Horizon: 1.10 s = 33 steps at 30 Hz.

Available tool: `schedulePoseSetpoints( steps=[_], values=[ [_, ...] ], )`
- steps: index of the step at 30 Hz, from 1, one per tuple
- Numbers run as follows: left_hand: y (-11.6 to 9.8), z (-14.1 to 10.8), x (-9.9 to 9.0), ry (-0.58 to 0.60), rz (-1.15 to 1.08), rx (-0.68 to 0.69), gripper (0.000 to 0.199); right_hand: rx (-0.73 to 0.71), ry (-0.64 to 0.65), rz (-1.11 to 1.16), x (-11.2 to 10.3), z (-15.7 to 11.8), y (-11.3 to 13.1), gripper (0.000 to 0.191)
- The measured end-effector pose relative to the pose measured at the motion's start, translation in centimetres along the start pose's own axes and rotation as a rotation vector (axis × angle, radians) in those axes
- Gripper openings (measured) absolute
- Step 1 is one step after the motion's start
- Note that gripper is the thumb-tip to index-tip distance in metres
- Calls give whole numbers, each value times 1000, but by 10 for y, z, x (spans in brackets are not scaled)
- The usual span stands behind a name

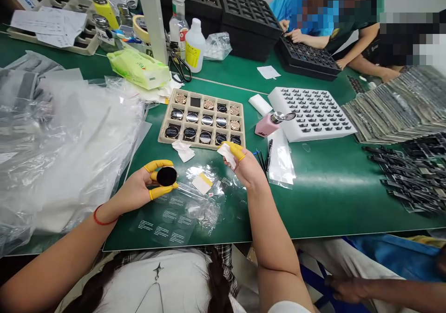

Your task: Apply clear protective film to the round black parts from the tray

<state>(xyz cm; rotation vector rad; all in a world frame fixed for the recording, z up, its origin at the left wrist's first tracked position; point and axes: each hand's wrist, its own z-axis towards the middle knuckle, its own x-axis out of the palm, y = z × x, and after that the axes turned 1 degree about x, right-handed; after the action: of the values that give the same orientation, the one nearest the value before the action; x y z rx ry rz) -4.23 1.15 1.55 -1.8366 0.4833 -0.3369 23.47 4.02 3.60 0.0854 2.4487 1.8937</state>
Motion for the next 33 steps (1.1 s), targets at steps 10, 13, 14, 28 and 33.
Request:
schedulePoseSetpoints(
  steps=[10, 13, 14, 28, 33],
  values=[
    [4, 5, -1, 3, -46, 11, 61, -465, -879, -1334, -122, 82, 56, 25],
    [5, 5, -1, -1, -41, 19, 59, -354, -702, -1562, -130, 97, 50, 22],
    [5, 5, 0, -9, -36, 28, 58, -336, -665, -1586, -133, 99, 46, 22],
    [4, 3, 7, 0, -22, 84, 52, -971, -12, -1092, 44, -18, 8, 31],
    [8, 3, 8, -9, 43, 133, 49, -1132, 24, -1194, 98, -43, -29, 35]
  ],
)
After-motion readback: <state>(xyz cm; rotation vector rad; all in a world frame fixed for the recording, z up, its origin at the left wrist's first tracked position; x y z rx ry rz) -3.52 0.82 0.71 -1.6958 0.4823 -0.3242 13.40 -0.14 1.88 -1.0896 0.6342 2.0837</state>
